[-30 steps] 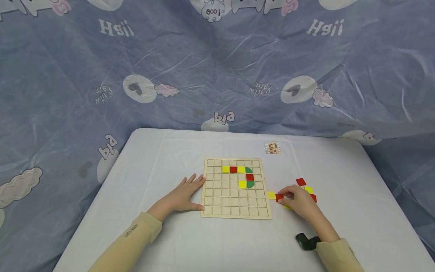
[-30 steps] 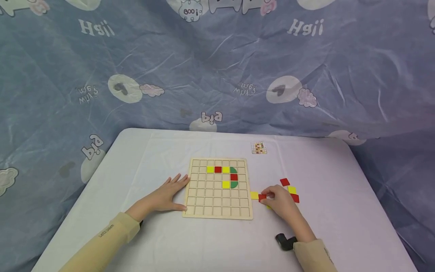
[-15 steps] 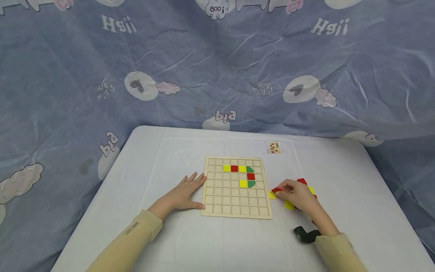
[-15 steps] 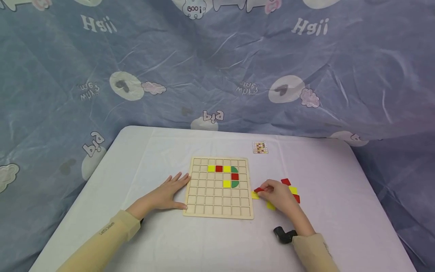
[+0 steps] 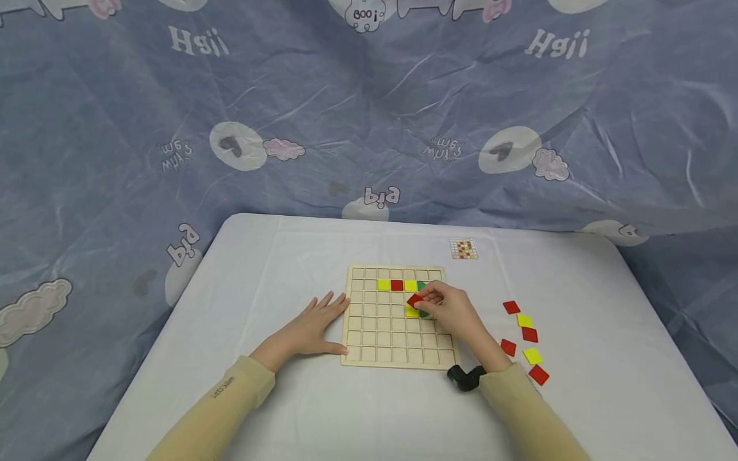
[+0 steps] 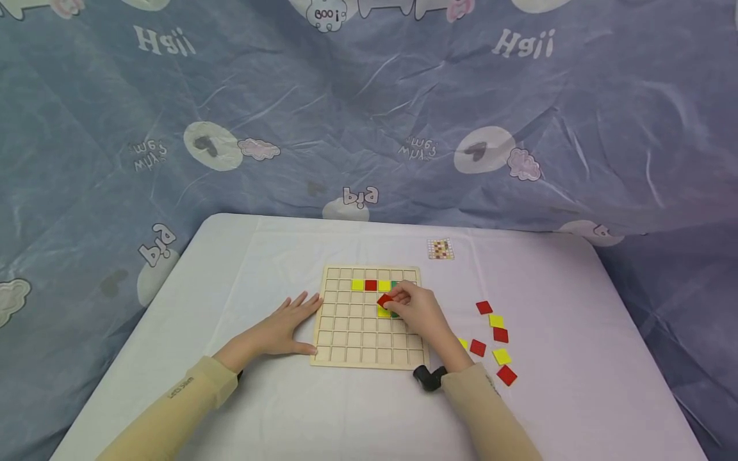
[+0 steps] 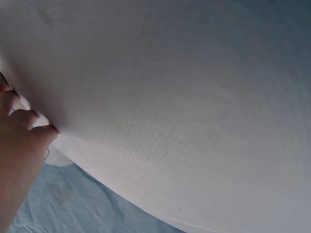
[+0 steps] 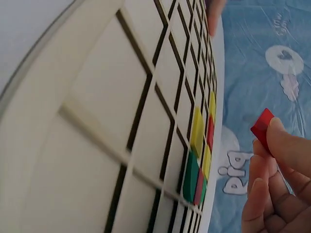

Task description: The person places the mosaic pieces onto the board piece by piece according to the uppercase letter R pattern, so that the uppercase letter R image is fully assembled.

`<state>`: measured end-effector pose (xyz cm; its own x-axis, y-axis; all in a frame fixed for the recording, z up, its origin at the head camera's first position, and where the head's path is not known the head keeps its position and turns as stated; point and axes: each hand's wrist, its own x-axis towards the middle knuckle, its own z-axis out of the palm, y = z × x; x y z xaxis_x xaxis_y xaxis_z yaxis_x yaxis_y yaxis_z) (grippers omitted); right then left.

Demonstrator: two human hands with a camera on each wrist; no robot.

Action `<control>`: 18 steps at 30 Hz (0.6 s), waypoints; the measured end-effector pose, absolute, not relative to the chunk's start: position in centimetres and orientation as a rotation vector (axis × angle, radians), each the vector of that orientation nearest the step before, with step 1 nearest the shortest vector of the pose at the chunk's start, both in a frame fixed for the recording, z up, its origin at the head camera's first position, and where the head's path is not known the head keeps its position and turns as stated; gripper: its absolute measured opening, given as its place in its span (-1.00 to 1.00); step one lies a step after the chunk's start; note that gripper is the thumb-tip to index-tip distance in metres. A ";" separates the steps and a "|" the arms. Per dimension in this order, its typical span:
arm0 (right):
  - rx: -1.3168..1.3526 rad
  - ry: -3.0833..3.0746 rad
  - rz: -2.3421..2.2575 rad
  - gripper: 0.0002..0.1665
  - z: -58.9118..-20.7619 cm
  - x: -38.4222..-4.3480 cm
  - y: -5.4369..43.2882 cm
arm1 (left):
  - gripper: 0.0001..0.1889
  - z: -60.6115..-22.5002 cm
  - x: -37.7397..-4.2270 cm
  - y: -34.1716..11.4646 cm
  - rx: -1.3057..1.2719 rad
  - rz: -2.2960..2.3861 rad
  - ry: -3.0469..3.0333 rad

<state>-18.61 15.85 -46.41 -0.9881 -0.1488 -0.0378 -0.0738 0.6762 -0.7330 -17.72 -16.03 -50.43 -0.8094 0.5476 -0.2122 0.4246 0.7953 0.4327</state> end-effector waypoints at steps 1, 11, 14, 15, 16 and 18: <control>-0.207 2.788 -1.208 -0.77 -46.5 -18.8 15.4 | 0.14 -50.5 -17.7 -16.0 0.739 0.527 2.658; -0.280 2.756 -1.096 -0.92 -48.1 -20.1 13.2 | 0.17 -50.9 -17.8 -15.8 0.717 0.506 2.666; -0.317 2.779 -1.033 -0.94 -48.2 -20.1 12.8 | 0.17 -50.9 -17.8 -15.8 0.716 0.503 2.666; -0.331 2.793 -1.012 -0.95 -48.1 -20.1 12.7 | 0.16 -50.9 -17.8 -15.8 0.717 0.503 2.667; -0.344 2.808 -0.991 -0.94 -48.0 -20.1 12.6 | 0.16 -50.9 -17.8 -15.8 0.717 0.501 2.667; -0.363 2.840 -0.945 -0.93 -47.9 -20.1 12.4 | 0.16 -50.8 -17.9 -15.8 0.717 0.500 2.668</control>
<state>-20.13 12.43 -47.94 -0.9632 -0.2654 -0.0435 -0.1865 0.7756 -0.6030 -17.86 -15.75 -50.82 -0.8179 0.5304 -0.2229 0.4137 0.8114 0.4128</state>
